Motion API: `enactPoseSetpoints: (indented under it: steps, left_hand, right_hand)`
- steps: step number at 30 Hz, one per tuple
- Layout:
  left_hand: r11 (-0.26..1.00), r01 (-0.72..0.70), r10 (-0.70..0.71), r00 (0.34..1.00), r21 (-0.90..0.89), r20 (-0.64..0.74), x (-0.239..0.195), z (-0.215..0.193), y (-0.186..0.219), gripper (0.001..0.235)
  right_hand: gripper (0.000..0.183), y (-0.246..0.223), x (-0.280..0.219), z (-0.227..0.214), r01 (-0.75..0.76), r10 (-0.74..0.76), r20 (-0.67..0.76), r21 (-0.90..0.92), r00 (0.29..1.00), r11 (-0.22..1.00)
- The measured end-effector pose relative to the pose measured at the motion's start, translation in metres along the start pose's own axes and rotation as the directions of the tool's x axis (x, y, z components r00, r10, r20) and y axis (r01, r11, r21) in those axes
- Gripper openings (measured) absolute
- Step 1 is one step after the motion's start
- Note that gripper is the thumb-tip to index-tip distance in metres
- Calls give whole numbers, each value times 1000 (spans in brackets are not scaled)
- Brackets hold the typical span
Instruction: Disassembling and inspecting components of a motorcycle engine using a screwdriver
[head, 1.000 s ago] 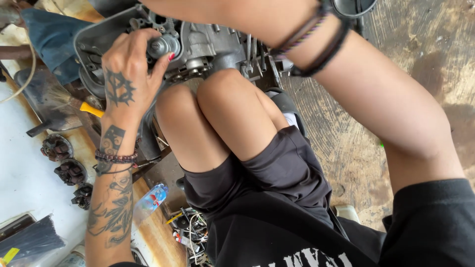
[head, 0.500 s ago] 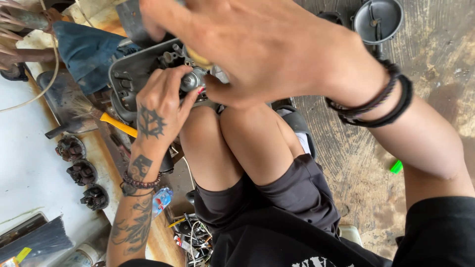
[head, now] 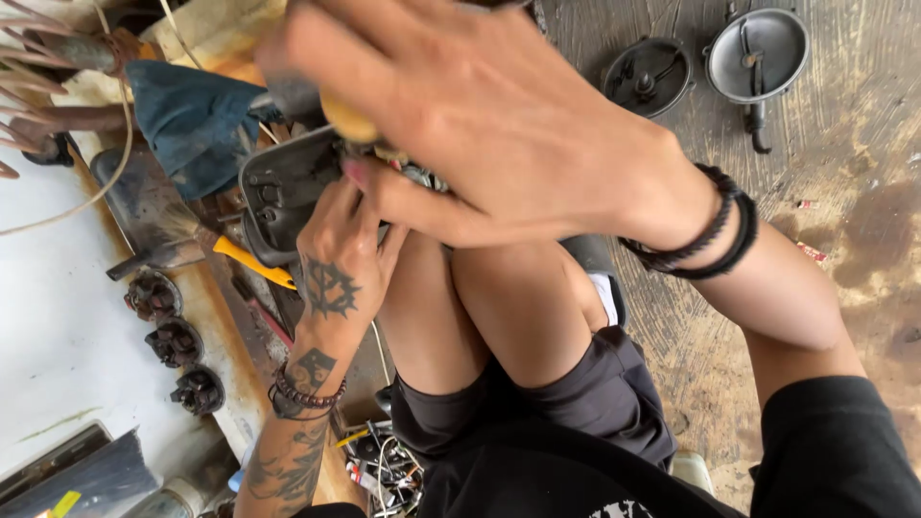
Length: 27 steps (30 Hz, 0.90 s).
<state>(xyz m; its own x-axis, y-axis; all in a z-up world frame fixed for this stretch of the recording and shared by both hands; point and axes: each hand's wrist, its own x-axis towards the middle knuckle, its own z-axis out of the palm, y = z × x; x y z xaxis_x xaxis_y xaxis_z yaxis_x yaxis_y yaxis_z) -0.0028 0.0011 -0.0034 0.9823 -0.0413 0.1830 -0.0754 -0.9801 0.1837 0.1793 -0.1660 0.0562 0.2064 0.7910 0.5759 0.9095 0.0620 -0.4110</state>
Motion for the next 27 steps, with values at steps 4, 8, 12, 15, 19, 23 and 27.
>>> enactPoseSetpoints:
  steps: [4, 8, 12, 15, 19, 23, 27]
  left_hand:
    - [996, -8, 14, 998, 84, -66, -11, 12, -6, 24]
    - [996, -1, 1, 1000, 87, 7, 1, 0, 1, 24]
    - [996, -7, 8, 1000, 86, -6, -2, 7, -5, 27]
    - [992, 2, 4, 999, 128, -47, -4, 13, -8, 29]
    - [998, 19, -16, 999, 59, -50, -5, 17, -11, 31]
    - [998, 11, -4, 994, 62, -111, -7, 25, -12, 29]
    - [999, 13, -6, 986, 44, -165, -7, 38, -17, 39]
  right_hand:
    - [39, -10, -2, -5, 28, -29, 86, 7, 996, 1000]
    - [50, -11, -12, 1, -65, 126, 56, -617, 990, 785]
    - [26, -11, -10, -22, -22, 80, 214, -258, 974, 966]
    - [32, -18, -16, -28, -85, 94, 307, -45, 947, 995]
    - [50, -12, -45, -8, -203, 264, 143, -340, 954, 918]
    - [53, -23, -29, -21, -283, 349, 216, -285, 912, 916]
    - [20, -26, -18, -38, -296, 281, 424, -30, 861, 955]
